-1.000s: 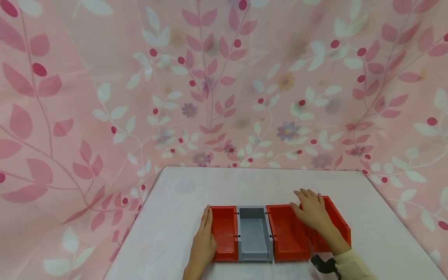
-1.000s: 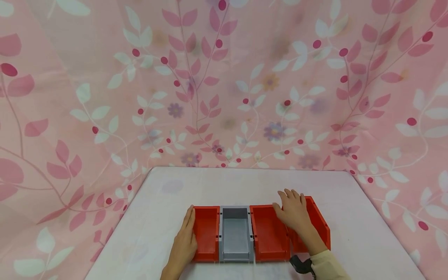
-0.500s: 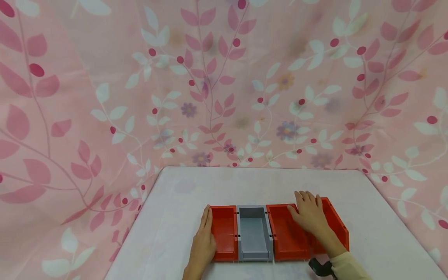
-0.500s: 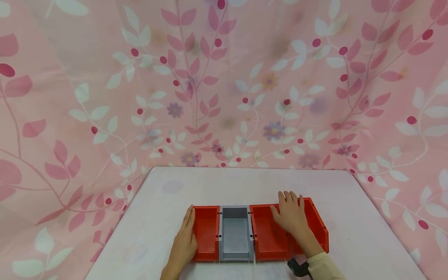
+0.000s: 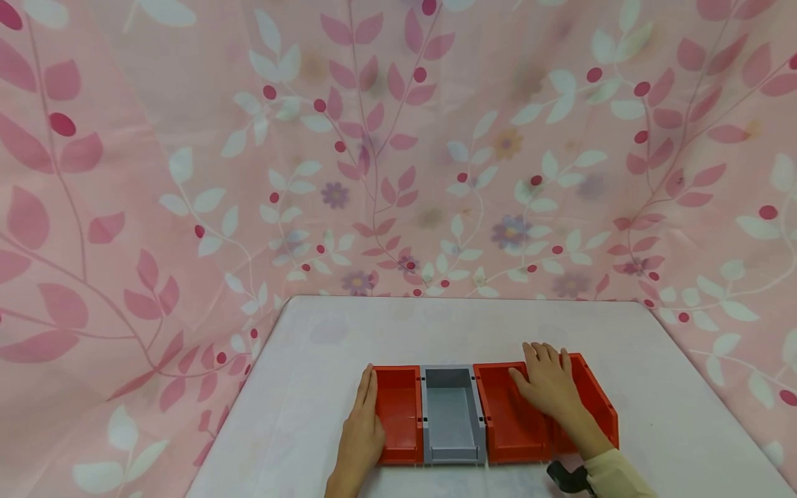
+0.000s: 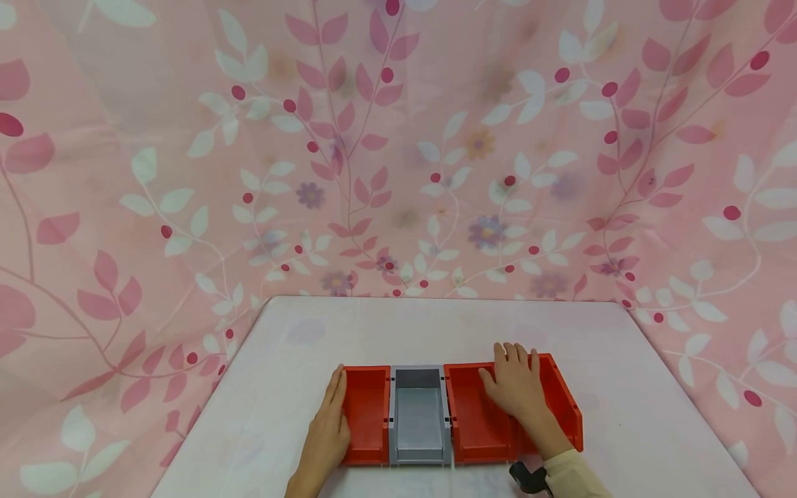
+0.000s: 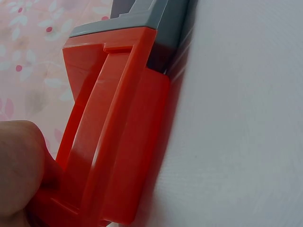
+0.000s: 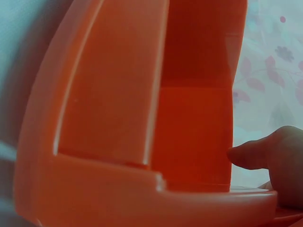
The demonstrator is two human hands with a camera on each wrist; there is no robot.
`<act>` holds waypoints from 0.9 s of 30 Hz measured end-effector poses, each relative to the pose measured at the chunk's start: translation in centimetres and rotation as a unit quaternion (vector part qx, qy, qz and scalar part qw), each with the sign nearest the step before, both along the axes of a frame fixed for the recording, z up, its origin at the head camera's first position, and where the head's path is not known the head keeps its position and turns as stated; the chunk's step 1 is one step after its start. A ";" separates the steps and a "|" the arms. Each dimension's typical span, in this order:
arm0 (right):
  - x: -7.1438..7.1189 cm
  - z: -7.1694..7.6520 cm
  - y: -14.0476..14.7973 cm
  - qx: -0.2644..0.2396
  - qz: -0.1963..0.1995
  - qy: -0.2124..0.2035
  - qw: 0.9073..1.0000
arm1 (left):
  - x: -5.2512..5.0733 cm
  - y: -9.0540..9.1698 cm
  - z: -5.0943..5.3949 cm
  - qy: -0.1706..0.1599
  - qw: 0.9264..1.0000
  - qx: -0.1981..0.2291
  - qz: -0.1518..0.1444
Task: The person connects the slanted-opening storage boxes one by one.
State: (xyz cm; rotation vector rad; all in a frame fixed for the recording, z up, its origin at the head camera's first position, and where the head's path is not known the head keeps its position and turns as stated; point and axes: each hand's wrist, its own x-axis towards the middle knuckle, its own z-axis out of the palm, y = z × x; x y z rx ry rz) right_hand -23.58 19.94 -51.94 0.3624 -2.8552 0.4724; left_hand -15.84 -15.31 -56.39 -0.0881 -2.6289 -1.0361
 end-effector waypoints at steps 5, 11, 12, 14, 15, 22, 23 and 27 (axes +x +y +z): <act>-0.2 -0.8 0.1 -0.002 0.001 0.003 1.000 | 0.1 0.0 0.0 -0.003 1.000 0.000 0.003; -0.2 -1.6 0.1 0.004 -0.001 0.003 1.000 | 0.1 0.0 0.0 0.000 1.000 -0.002 0.003; -0.2 -1.7 0.1 0.004 -0.002 0.004 1.000 | 0.1 0.0 0.0 0.001 1.000 -0.002 0.003; -0.2 -1.7 0.1 0.000 -0.001 0.003 1.000 | 0.1 0.0 -0.1 0.005 1.000 -0.002 0.002; -0.2 -1.7 0.1 -0.001 0.001 0.002 1.000 | 0.1 0.0 -0.1 0.006 1.000 -0.001 0.002; -0.2 -1.7 0.0 -0.013 0.017 -0.009 1.000 | 0.0 -0.1 -0.3 0.011 1.000 0.001 -0.001; -0.2 -1.7 0.0 -0.012 0.017 -0.010 1.000 | 0.0 -0.1 -0.3 0.009 1.000 0.001 -0.001; -0.1 -1.8 0.1 -0.010 0.016 -0.008 1.000 | -0.1 -0.1 -0.4 0.008 1.000 0.000 -0.003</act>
